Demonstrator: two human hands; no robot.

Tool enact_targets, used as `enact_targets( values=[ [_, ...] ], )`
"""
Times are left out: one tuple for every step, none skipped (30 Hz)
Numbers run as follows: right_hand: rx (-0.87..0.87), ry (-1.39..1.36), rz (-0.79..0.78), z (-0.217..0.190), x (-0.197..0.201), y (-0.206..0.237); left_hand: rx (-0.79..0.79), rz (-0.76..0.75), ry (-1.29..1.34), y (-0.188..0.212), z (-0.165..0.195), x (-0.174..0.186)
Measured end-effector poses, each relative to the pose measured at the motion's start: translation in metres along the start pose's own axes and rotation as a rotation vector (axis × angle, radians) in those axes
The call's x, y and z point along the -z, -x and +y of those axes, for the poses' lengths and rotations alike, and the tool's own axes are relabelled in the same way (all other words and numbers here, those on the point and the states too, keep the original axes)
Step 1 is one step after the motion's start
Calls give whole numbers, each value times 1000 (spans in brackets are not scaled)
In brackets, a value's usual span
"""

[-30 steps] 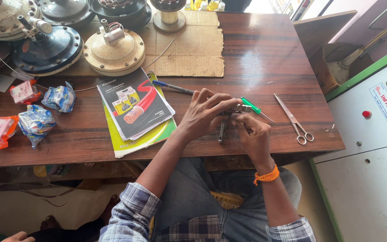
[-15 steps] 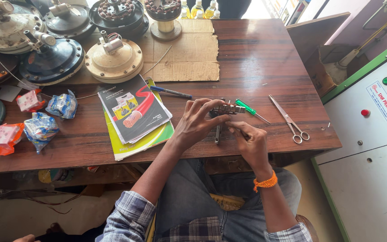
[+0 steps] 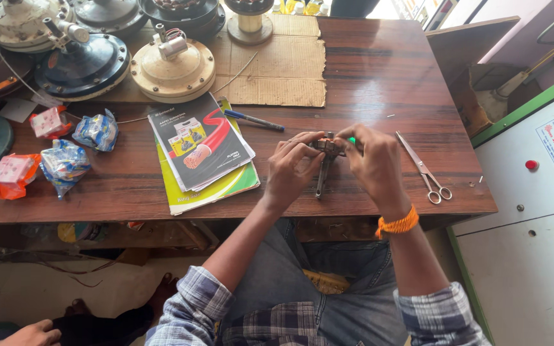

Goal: The person applies adhesive to a small cylindrical electrical component and then inserts several small metal pins into slots on a circular stator-like assembly. They use a green-handled tool to press the pins into place while holding the assembly with the other hand.

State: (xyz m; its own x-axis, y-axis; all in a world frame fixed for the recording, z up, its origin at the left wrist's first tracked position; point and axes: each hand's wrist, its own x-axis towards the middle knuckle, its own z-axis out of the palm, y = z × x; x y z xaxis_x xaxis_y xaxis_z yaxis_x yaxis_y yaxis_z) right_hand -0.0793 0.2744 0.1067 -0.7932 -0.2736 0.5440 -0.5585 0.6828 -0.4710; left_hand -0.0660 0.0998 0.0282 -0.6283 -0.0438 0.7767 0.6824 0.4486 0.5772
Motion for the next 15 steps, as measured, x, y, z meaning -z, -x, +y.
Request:
enact_targets(
  values=[
    [-1,-16,-22,3,-1,-7,15,29,-3,1,3,-3],
    [0,-32,-44,5,-1,-13,30,59,-5,3,5,-6],
    [-38,-58,-89,9,-1,-18,47,72,-20,4,8,-9],
    [-76,-84,-133,12,0,-24,64,84,-33,5,10,-11],
    [-115,-109,-178,14,0,-29,81,96,-46,5,12,-14],
    [-157,-95,-220,17,-1,-34,93,106,-60,6,14,-17],
    [-201,-80,-262,20,-2,-39,105,113,-73,6,16,-19],
    [-247,-66,-302,22,-3,-43,116,118,-86,7,17,-21],
    [-249,-93,-316,24,-5,-47,112,129,-90,7,18,-22],
    [-252,-120,-331,26,-7,-51,109,139,-94,8,20,-24],
    [-255,-147,-345,28,-9,-53,105,149,-98,9,21,-24],
    [-294,-126,-350,30,-11,-55,96,128,-128,9,22,-24],
    [-332,-105,-356,32,-12,-55,88,108,-158,8,21,-23],
    [-370,-86,-362,33,-12,-55,79,88,-190,7,20,-21],
    [-372,-93,-357,35,-10,-54,51,48,-181,4,18,-18]
  ],
)
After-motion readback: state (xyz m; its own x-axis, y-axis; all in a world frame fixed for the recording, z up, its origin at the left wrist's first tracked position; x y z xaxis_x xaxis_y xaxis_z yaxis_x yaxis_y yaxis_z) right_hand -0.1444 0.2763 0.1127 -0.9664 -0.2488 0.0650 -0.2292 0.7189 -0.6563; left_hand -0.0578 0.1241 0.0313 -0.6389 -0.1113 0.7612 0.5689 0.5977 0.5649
